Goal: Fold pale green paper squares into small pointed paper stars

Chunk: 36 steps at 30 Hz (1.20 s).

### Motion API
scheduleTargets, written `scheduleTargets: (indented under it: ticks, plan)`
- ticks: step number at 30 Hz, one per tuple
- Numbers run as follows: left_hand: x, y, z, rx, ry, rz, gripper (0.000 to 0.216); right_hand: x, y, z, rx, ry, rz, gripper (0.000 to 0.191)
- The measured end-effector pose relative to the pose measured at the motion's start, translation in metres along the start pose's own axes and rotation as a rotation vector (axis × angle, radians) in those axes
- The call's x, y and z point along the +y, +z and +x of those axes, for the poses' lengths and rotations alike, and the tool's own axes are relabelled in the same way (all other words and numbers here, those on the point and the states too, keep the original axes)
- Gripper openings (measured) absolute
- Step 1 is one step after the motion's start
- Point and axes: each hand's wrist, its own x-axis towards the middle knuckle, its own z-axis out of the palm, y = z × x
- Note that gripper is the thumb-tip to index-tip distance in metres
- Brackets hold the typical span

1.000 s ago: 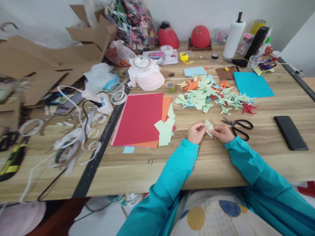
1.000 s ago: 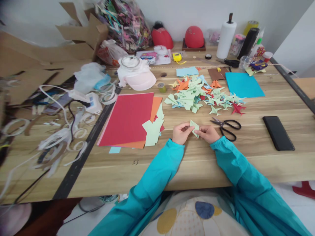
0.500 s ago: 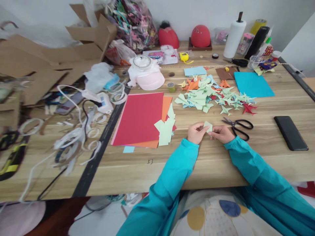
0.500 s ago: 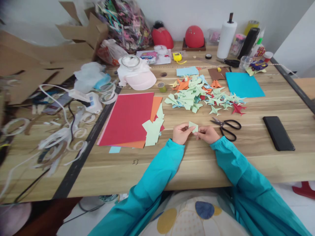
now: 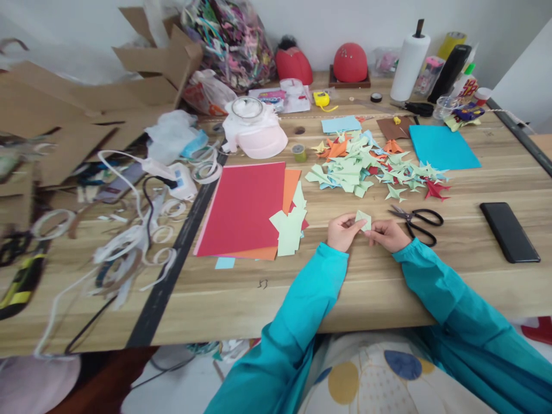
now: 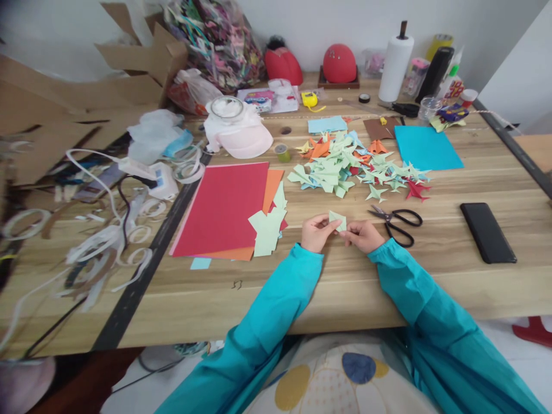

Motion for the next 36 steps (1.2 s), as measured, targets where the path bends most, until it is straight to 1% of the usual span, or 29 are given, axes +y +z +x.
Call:
scheduleTargets:
  ticks: [3, 5, 9, 15, 21, 24, 29, 31, 33, 35, 36]
  plan:
    - [-0.0035, -0.0016, 0.0016, -0.101, -0.051, -0.023, 0.033, 0.0033, 0.0005, -0.0002, 0.024, 0.004, 0.006, 0.040]
    - [-0.0060, -0.0030, 0.0023, -0.127, -0.055, 0.015, 0.032, 0.0050, 0.0005, 0.0001, 0.027, -0.013, -0.009, 0.041]
    - [-0.0082, -0.0049, 0.0025, -0.110, -0.040, 0.080, 0.030, 0.0065, 0.0002, 0.0008, 0.022, -0.040, -0.045, 0.042]
    - [-0.0084, -0.0044, 0.0033, -0.090, -0.054, 0.072, 0.031, 0.0068, -0.0001, -0.0003, 0.050, -0.054, -0.077, 0.042]
    - [-0.0074, -0.0040, 0.0035, -0.104, -0.060, 0.046, 0.030, 0.0080, -0.0001, 0.0005, 0.099, -0.013, -0.018, 0.042]
    - [-0.0057, -0.0035, 0.0027, -0.069, -0.085, 0.013, 0.031, 0.0072, -0.0002, 0.0008, 0.087, -0.005, 0.038, 0.042]
    - [-0.0042, -0.0033, 0.0026, -0.094, -0.086, -0.014, 0.032, 0.0050, -0.0007, 0.0003, 0.083, -0.017, 0.035, 0.042]
    - [-0.0049, -0.0038, 0.0033, -0.126, -0.085, -0.064, 0.035, 0.0055, -0.0009, 0.0006, 0.089, -0.017, 0.040, 0.042]
    - [-0.0061, -0.0044, 0.0042, -0.150, -0.105, -0.126, 0.044, 0.0068, -0.0010, 0.0011, 0.083, -0.022, 0.044, 0.042]
    - [-0.0075, -0.0048, 0.0047, -0.140, -0.120, -0.148, 0.052, 0.0084, -0.0008, 0.0018, 0.069, -0.026, 0.038, 0.042]
    - [-0.0080, -0.0048, 0.0047, -0.131, -0.117, -0.136, 0.052, 0.0089, -0.0005, 0.0020, 0.063, -0.028, 0.038, 0.041]
